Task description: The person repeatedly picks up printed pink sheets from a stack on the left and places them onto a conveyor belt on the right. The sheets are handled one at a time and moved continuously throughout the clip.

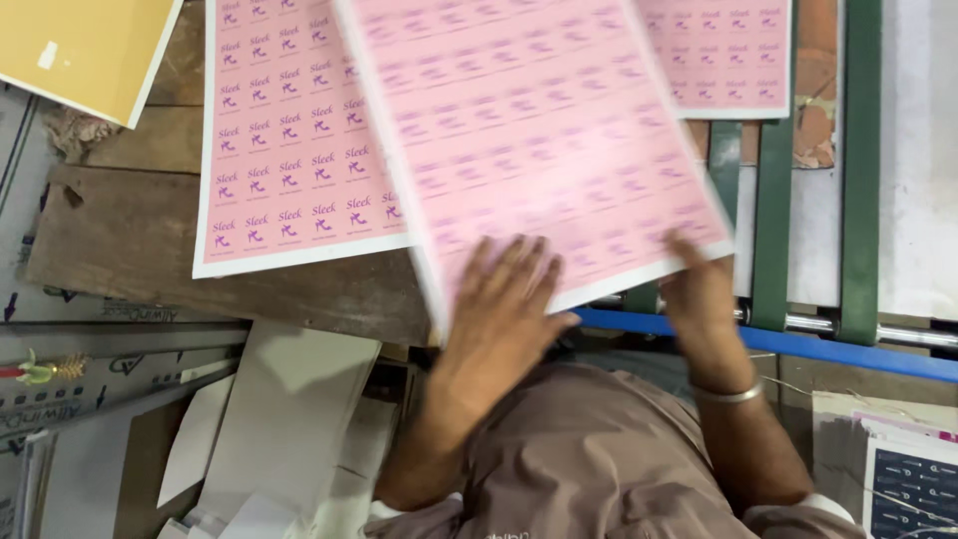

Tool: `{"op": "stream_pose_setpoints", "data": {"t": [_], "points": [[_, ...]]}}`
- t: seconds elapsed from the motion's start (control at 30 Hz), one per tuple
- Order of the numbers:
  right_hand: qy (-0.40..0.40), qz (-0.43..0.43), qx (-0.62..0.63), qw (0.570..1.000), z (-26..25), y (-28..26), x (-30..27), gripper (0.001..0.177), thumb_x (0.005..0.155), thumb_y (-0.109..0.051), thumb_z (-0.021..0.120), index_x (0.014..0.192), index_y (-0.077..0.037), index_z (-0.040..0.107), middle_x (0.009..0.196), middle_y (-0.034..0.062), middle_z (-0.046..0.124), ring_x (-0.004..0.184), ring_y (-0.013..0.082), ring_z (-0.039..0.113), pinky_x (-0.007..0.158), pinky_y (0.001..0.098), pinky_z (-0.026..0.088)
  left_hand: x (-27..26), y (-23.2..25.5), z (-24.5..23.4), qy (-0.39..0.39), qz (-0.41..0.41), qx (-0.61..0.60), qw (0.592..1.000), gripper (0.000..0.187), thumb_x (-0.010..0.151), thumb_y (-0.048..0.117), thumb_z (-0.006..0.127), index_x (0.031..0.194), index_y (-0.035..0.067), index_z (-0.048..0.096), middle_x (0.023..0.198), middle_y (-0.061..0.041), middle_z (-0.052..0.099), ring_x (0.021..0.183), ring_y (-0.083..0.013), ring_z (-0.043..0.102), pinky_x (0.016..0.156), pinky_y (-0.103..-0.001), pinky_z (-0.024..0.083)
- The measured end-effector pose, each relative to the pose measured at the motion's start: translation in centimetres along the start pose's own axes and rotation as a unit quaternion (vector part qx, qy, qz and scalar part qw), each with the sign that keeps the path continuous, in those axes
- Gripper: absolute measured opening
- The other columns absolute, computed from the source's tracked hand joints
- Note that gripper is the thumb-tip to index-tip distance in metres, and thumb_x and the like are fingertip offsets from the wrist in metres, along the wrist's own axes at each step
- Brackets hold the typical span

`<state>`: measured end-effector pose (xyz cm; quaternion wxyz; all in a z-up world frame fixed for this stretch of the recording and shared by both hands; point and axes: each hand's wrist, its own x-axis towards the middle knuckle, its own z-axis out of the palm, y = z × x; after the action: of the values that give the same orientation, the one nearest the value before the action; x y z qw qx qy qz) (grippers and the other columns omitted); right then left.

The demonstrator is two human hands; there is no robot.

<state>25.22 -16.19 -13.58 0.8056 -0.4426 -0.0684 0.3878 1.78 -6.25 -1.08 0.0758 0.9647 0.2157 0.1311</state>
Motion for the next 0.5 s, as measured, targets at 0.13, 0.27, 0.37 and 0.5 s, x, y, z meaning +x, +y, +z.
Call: {"op": "stream_pose_setpoints", "data": {"t": [0.13,0.27,0.37,0.5], "points": [[0.113,-0.097,-0.009,0.989,-6.4,-1.7,4.0,0.039,0.100,0.010,0.063,0.138,0.004,0.056,0.128,0.0140,0.066,0.110,0.0227,0.069,0.087,0.0314,0.063,-0.1,-5.8,-2.4,0.007,-0.104,0.108,0.989,0.063,0.094,0.041,0.066,0.140,-0.001,0.058,0.146,-0.021,0.056,0.139,-0.0354,0.047,0.115,-0.057,0.033],[0.225,-0.113,-0.017,0.968,-12.1,-2.2,5.7,0.041,0.093,0.006,0.061,0.130,-0.005,0.047,0.121,0.0121,0.066,0.103,0.0228,0.073,0.080,0.0351,0.067,-0.7,-8.9,-2.6,0.089,-0.099,0.099,0.986,0.041,0.100,0.019,0.068,0.137,0.000,0.064,0.138,-0.019,0.067,0.133,-0.0316,0.060,0.114,-0.046,0.047],[0.259,-0.115,-0.084,0.955,-15.8,-0.5,4.4,0.041,0.093,0.002,0.063,0.130,-0.003,0.049,0.119,0.0095,0.065,0.100,0.0193,0.070,0.077,0.0345,0.065,-1.2,-9.6,-1.6,0.120,-0.083,0.113,0.983,0.036,0.095,0.015,0.071,0.128,-0.001,0.069,0.128,-0.017,0.071,0.123,-0.0316,0.066,0.104,-0.044,0.052],[0.191,-0.147,-0.097,0.966,-19.8,3.0,-1.1,0.038,0.103,0.003,0.069,0.138,0.005,0.054,0.129,0.0119,0.063,0.111,0.0191,0.065,0.093,0.0295,0.058,-1.9,-9.5,-0.7,0.159,-0.075,0.102,0.979,0.030,0.096,0.012,0.072,0.125,0.001,0.070,0.126,-0.014,0.072,0.121,-0.0294,0.067,0.104,-0.043,0.053]]}}
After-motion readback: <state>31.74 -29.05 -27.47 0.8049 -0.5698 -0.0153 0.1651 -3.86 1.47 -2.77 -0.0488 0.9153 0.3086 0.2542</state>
